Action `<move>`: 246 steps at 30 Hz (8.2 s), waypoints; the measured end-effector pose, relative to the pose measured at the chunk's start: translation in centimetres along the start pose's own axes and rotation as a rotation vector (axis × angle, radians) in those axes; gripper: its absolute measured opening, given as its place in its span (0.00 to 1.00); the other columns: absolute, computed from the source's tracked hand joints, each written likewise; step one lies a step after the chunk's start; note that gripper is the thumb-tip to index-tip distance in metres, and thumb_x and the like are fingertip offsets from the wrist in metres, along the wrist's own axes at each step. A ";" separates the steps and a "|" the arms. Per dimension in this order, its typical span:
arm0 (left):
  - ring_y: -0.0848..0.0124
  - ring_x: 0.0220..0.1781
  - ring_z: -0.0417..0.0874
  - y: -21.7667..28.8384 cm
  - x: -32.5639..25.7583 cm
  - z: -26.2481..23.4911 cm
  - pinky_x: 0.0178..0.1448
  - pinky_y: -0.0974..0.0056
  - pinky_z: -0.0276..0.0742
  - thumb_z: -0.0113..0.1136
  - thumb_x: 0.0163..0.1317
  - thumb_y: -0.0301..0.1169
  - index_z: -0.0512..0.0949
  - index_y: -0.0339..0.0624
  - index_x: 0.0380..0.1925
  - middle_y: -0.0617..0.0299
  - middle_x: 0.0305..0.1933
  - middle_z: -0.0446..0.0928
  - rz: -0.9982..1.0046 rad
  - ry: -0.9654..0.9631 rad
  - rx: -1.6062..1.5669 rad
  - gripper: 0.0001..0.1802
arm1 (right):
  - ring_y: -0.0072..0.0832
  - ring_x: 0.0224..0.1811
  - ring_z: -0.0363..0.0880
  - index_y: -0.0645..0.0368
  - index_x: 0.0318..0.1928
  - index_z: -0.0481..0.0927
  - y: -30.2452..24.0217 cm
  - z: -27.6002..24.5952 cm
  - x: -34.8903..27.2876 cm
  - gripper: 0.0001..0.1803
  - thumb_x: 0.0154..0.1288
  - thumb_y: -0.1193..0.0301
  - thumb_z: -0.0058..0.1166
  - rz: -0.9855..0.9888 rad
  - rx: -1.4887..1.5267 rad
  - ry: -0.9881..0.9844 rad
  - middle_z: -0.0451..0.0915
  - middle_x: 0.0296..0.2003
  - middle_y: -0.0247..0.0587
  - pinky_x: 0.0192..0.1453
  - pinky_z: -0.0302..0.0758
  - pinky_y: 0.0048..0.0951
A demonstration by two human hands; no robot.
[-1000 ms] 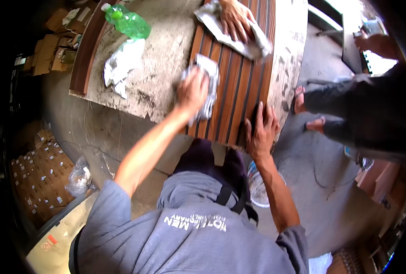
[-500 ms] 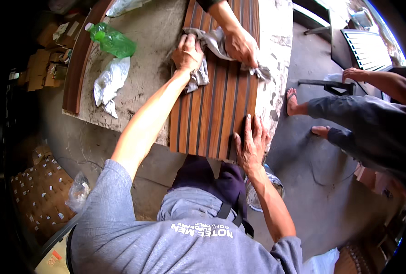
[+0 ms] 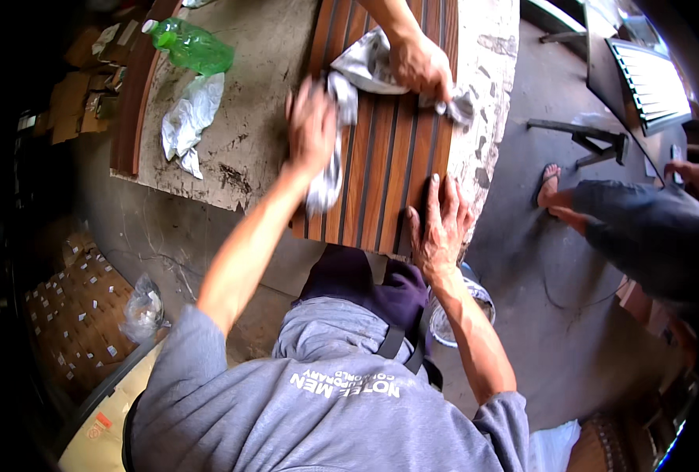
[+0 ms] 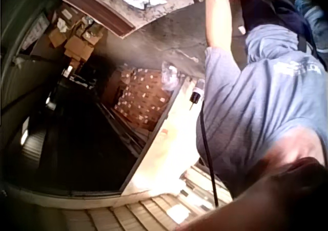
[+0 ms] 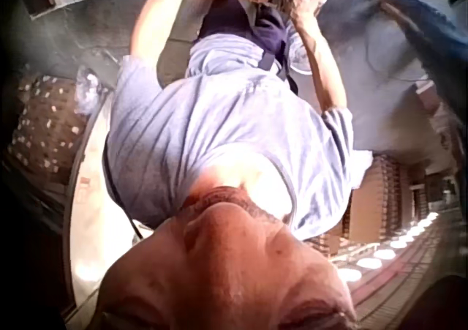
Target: The person wipes a slatted wooden panel with a cloth, applying liquid from a green plastic bottle to the surface and rubbing the wood repeatedly while another person assists.
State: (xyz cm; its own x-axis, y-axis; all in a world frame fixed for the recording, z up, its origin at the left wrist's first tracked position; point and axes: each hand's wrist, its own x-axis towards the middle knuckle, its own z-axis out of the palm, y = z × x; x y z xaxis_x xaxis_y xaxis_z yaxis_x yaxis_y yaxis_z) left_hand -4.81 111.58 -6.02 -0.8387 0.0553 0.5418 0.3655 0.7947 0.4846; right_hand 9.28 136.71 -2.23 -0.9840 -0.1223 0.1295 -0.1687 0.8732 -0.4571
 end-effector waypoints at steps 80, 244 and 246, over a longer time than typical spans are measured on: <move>0.40 0.72 0.62 2.8 -12.3 -10.3 0.75 0.47 0.57 0.45 0.68 0.33 0.65 0.30 0.66 0.35 0.69 0.65 -0.004 -0.176 -0.024 0.28 | 0.51 0.52 0.70 0.69 0.57 0.74 -15.7 4.4 -1.3 0.27 0.59 0.68 0.58 -0.152 0.031 -0.005 0.70 0.56 0.56 0.55 0.72 0.46; 0.73 0.39 0.84 -2.8 -8.5 -29.9 0.45 0.68 0.81 0.59 0.66 0.25 0.78 0.33 0.44 0.59 0.40 0.83 -0.888 -0.743 -1.442 0.09 | 0.42 0.69 0.65 0.58 0.71 0.61 -31.2 2.5 -6.2 0.43 0.58 0.61 0.66 0.347 0.843 0.389 0.66 0.66 0.54 0.65 0.70 0.42; 0.73 0.38 0.82 -1.5 -8.7 -29.5 0.43 0.67 0.79 0.58 0.67 0.26 0.78 0.33 0.44 0.60 0.39 0.82 -0.960 -0.921 -1.658 0.08 | 0.45 0.70 0.63 0.59 0.71 0.62 -31.1 4.0 -7.5 0.43 0.56 0.68 0.67 0.088 0.785 0.241 0.65 0.65 0.56 0.70 0.65 0.41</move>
State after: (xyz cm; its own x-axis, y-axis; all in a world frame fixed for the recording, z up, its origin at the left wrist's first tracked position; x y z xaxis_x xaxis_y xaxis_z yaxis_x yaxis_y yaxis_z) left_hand 13.89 92.07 8.84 -0.6547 0.6749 -0.3404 -0.6954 -0.3613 0.6211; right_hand 21.66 108.62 7.52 -0.9713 0.1141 0.2087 -0.1700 0.2803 -0.9447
